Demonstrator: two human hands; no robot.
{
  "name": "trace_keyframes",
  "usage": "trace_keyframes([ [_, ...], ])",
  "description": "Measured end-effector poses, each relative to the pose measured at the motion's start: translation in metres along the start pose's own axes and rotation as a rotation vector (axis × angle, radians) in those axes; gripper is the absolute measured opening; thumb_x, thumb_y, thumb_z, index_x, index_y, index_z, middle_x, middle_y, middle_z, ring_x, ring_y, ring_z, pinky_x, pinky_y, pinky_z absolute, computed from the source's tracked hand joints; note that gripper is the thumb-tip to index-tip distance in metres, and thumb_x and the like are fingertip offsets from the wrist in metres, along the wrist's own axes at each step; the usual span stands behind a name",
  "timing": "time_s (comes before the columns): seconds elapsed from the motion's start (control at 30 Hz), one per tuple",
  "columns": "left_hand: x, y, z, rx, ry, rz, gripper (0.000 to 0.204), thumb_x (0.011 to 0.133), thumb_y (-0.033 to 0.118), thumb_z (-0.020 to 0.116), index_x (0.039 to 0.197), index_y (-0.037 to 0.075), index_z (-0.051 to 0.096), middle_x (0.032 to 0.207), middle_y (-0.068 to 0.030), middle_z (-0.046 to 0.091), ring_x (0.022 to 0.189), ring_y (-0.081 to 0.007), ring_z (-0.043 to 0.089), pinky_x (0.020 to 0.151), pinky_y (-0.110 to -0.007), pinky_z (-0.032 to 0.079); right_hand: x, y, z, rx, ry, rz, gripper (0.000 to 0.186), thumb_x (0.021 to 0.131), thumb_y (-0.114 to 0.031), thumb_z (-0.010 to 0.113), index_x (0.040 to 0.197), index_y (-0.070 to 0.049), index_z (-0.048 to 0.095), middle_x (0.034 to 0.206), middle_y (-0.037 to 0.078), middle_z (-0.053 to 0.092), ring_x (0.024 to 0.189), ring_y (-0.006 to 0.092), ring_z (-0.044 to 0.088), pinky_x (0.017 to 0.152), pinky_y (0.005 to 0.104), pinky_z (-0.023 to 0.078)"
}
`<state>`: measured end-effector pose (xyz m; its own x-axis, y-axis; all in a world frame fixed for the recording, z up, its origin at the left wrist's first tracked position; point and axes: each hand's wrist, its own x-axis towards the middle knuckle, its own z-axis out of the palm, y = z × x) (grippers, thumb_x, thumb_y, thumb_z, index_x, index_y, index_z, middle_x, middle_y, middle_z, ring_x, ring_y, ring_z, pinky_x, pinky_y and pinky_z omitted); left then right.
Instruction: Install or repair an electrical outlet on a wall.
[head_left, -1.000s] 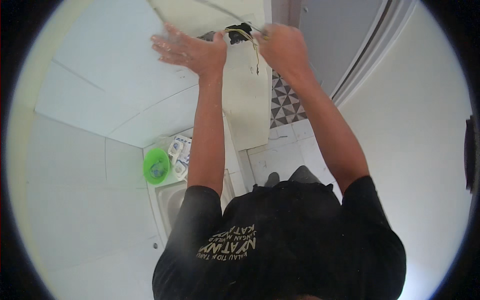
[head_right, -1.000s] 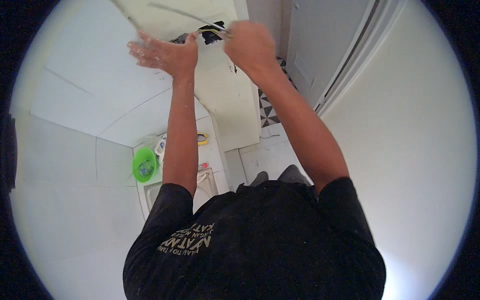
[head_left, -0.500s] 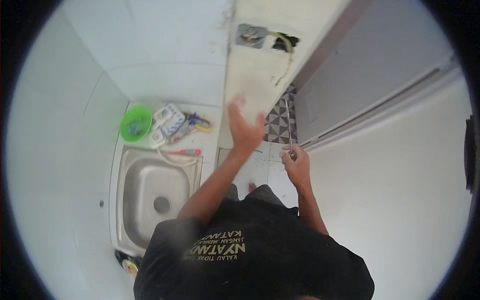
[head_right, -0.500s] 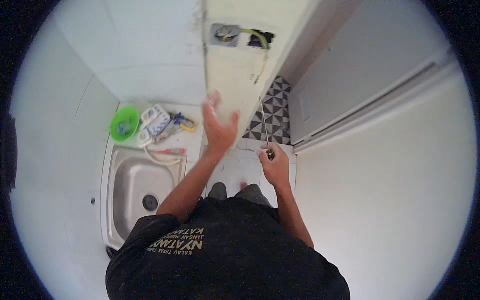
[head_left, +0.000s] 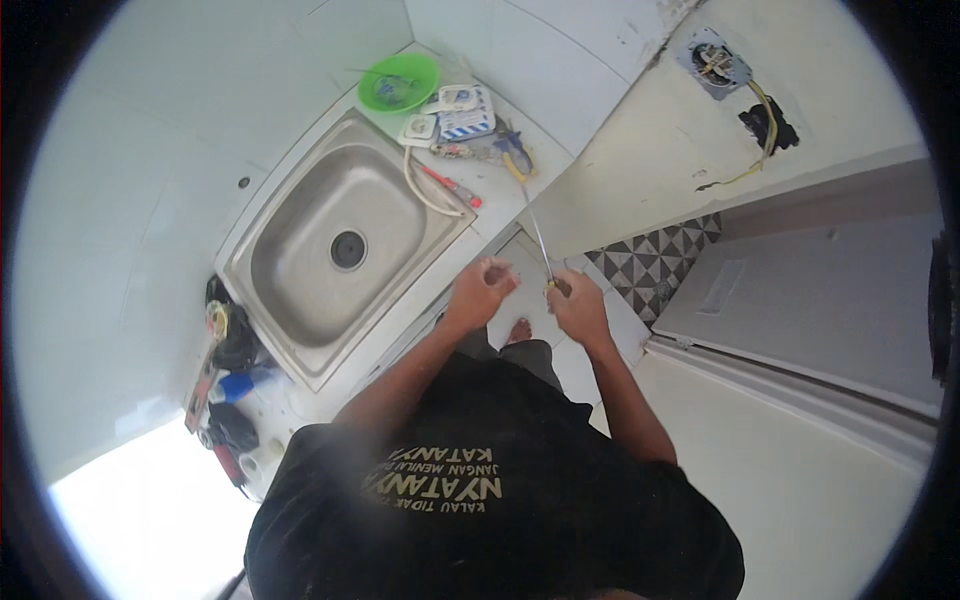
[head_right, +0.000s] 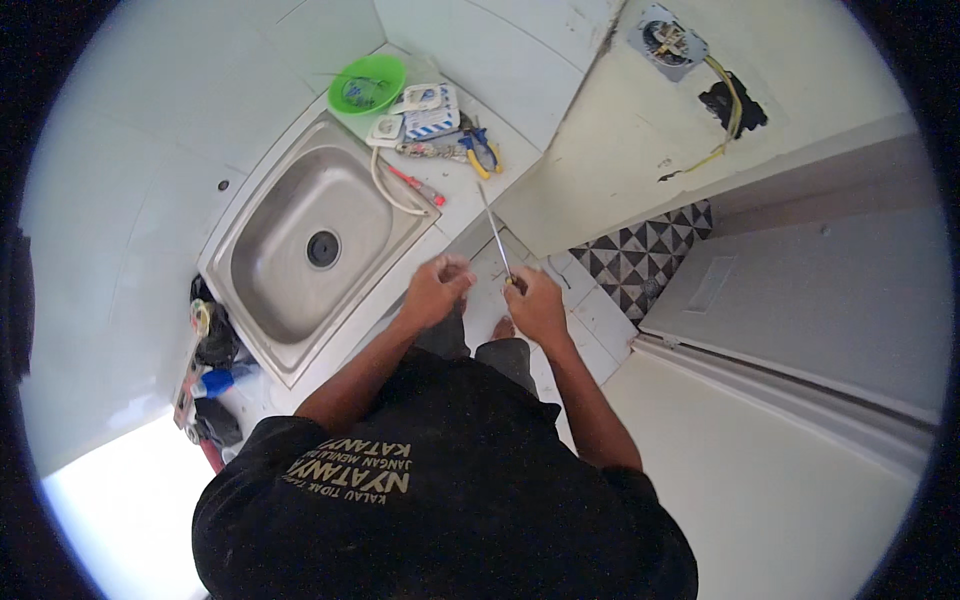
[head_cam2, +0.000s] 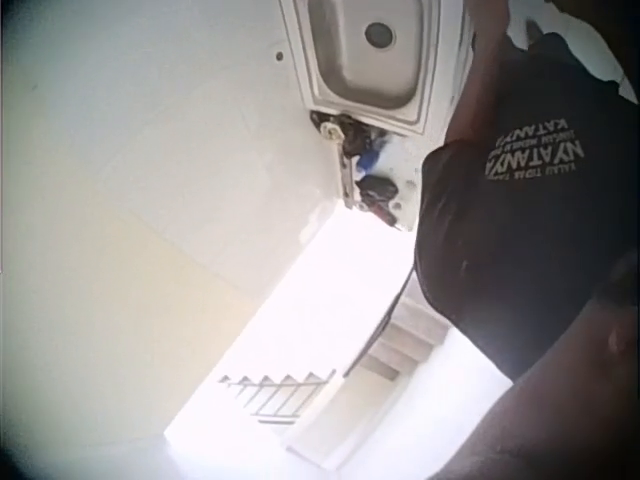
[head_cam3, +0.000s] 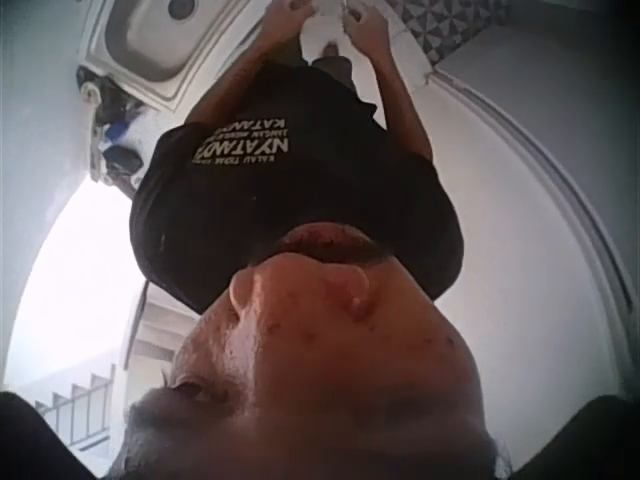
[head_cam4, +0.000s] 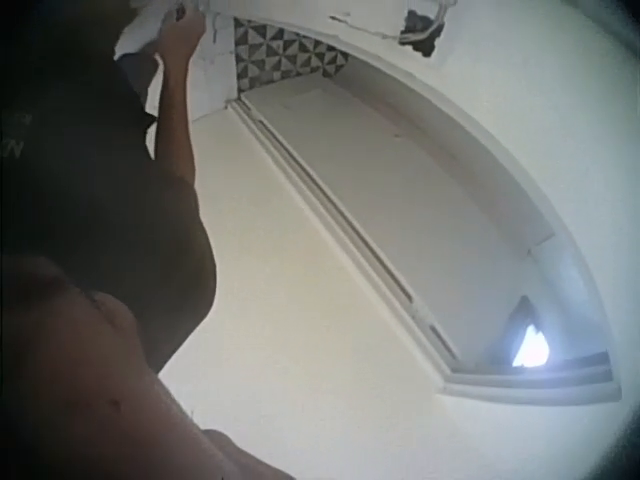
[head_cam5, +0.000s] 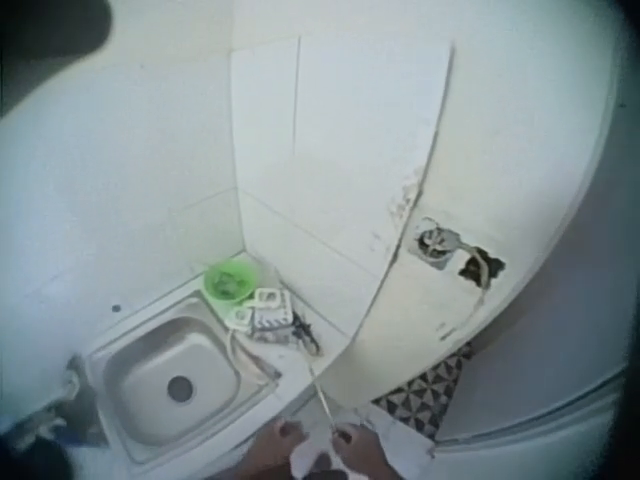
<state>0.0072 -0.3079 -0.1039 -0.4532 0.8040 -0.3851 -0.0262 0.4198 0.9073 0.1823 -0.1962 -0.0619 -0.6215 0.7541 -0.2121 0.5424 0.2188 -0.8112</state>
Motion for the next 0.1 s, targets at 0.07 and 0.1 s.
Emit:
trace_keyframes([
  [0.07, -0.007, 0.011, -0.012, 0.031, 0.115, -0.002, 0.042, 0.084, 0.024, 0.076, 0.115, -0.002, 0.064, 0.103, -0.0180, 0.072, 0.092, -0.0246, 0.071, 0.082, -0.035, 0.055, 0.025, -0.006, -0.001, -0.164, -0.018, -0.160, 0.031, 0.083, -0.016, 0.067, 0.110, -0.003, 0.068, 0.091, 0.020, 0.066, 0.088, 0.0305, 0.065, 0.080, 0.0443, 0.049],
  [0.1, -0.013, 0.027, -0.022, 0.061, 0.219, 0.005, 0.043, 0.084, 0.024, 0.076, 0.118, 0.001, 0.065, 0.105, -0.0185, 0.072, 0.091, -0.0251, 0.071, 0.082, -0.034, 0.055, 0.040, -0.006, 0.005, -0.196, 0.001, -0.238, 0.032, 0.082, -0.017, 0.069, 0.111, -0.004, 0.069, 0.092, 0.020, 0.067, 0.090, 0.0294, 0.065, 0.080, 0.0433, 0.049],
])
